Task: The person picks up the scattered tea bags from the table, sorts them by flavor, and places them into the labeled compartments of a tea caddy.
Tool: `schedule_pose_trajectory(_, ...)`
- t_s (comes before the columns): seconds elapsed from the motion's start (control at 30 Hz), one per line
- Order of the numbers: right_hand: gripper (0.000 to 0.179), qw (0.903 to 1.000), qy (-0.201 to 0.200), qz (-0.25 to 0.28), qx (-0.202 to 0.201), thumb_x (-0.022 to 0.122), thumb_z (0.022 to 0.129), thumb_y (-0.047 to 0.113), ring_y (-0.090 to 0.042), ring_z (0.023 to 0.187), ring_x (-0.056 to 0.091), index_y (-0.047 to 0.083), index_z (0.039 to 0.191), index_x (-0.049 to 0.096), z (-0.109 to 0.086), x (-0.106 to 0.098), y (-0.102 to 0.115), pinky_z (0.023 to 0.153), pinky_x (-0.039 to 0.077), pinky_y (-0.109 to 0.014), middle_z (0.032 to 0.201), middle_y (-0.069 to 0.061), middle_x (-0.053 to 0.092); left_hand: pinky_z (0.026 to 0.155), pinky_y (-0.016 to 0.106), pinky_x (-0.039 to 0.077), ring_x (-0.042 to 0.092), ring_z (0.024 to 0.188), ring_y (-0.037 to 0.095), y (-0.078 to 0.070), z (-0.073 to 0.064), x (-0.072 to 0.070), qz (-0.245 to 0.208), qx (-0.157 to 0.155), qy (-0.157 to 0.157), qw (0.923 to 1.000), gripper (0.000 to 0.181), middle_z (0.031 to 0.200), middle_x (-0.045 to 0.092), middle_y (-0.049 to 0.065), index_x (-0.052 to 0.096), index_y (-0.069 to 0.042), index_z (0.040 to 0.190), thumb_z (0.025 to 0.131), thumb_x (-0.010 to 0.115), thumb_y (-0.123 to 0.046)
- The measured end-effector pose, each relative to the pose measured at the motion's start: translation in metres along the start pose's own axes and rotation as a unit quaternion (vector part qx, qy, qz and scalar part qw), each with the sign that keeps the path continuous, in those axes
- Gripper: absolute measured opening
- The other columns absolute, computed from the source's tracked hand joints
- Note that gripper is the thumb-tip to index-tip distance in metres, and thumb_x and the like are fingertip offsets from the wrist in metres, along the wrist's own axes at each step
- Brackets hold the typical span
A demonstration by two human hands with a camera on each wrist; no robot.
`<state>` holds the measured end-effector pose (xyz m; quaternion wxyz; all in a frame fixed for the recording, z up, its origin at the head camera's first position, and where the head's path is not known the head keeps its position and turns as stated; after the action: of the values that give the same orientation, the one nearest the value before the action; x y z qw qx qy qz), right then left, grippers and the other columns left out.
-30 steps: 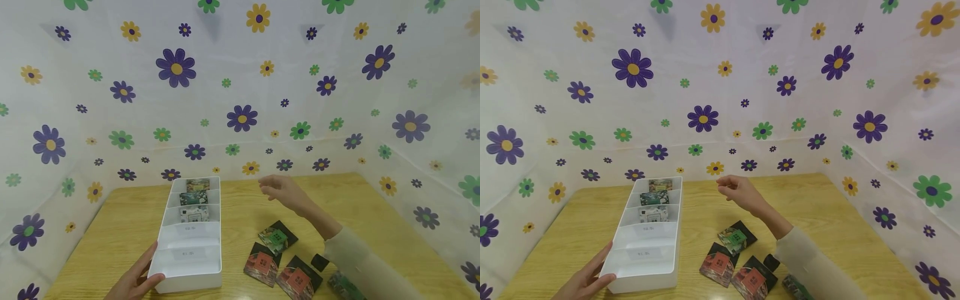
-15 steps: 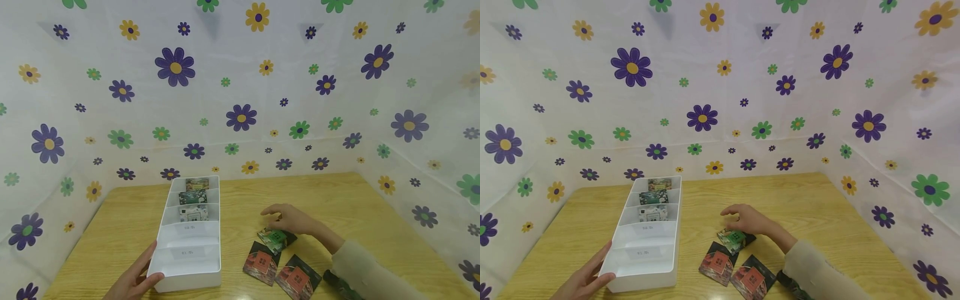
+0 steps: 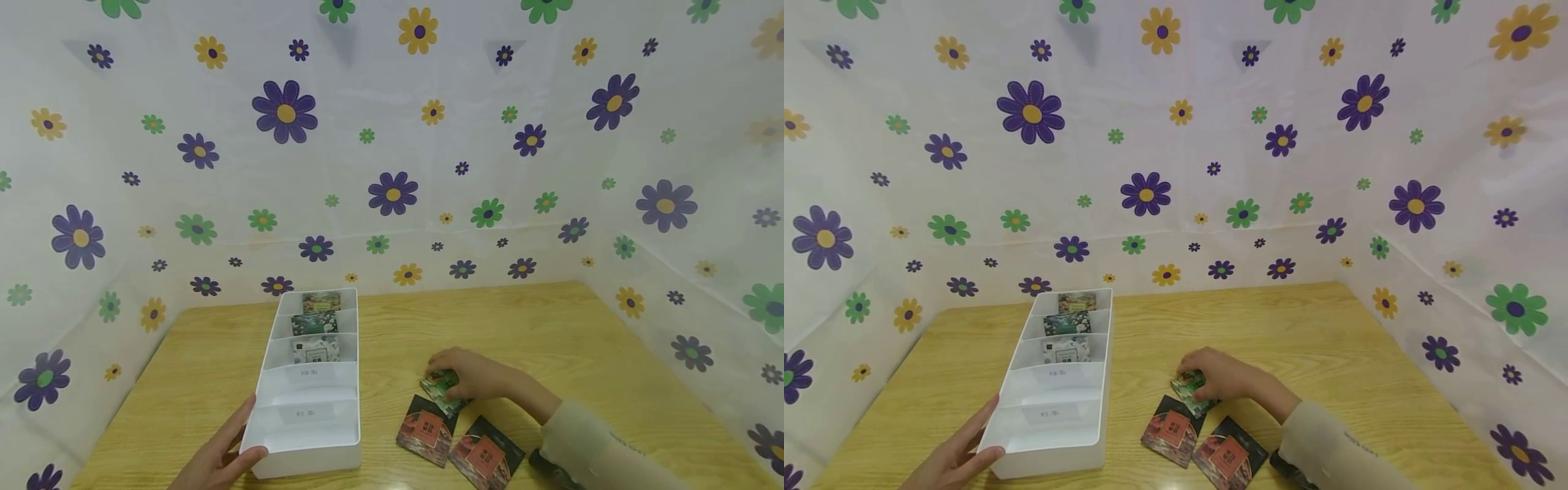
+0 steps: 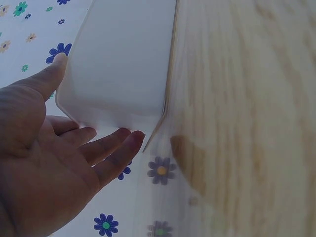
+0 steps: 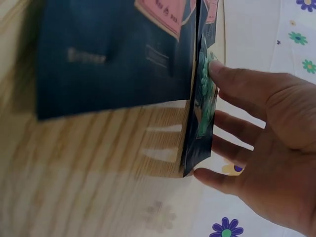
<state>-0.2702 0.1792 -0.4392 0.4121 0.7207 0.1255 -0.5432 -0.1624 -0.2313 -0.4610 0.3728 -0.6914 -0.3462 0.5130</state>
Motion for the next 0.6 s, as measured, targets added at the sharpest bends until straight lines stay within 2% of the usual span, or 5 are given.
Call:
schedule_pose_trajectory(0.13, 0.046, 0.9991, -0.021, -0.036, -0.003, 0.084, 0.088, 0.012, -0.029, 0.115, 0.061, 0.004, 0.13, 0.069, 0.002, -0.002, 0.0, 0.093, 0.055, -0.043, 0.127, -0.01, 0.066, 0.098, 0.05, 0.055, 0.04, 0.142, 0.051, 0.0, 0.0, 0.0, 0.001, 0.0, -0.001, 1.0, 0.091, 0.169, 0.016, 0.025, 0.014, -0.011, 0.167, 0.1, 0.07, -0.034)
schedule_pose_trajectory(0.27, 0.045, 0.9984, -0.025, -0.043, 0.029, 0.085, 0.088, 0.016, -0.025, 0.105, 0.061, 0.006, 0.129, 0.071, 0.004, -0.003, -0.002, 0.085, 0.055, -0.041, 0.118, -0.008, 0.066, 0.096, 0.05, 0.057, 0.041, 0.141, 0.051, -0.001, 0.0, 0.0, -0.004, 0.0, -0.003, 1.0, 0.09, 0.168, 0.017, 0.025, 0.016, -0.01, 0.166, 0.099, 0.071, -0.032)
schedule_pose_trajectory(0.4, 0.046, 0.9969, -0.019, -0.01, 0.076, 0.085, 0.088, 0.02, -0.025, 0.102, 0.062, 0.004, 0.128, 0.07, 0.006, -0.003, -0.009, 0.084, 0.055, -0.043, 0.115, -0.007, 0.066, 0.094, 0.05, 0.058, 0.043, 0.14, 0.052, 0.0, 0.001, 0.0, -0.009, -0.005, -0.004, 0.9999, 0.09, 0.168, 0.018, 0.026, 0.017, -0.01, 0.166, 0.098, 0.072, -0.032)
schedule_pose_trajectory(0.6, 0.047, 0.989, -0.032, 0.054, 0.134, 0.086, 0.088, 0.022, -0.037, 0.116, 0.063, 0.003, 0.126, 0.067, 0.01, -0.003, -0.029, 0.093, 0.054, -0.053, 0.123, -0.013, 0.068, 0.096, 0.051, 0.057, 0.042, 0.14, 0.052, 0.0, 0.001, -0.001, -0.007, 0.002, -0.003, 1.0, 0.09, 0.168, 0.018, 0.026, 0.017, -0.01, 0.166, 0.099, 0.072, -0.032)
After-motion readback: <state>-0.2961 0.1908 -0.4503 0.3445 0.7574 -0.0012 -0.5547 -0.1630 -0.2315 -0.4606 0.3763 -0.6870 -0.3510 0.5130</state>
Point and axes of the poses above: each hand's wrist, its own z-axis towards the middle knuckle, its own x-axis out of the palm, y = z × x, the point moved 4 cm from there along z, towards the middle knuckle
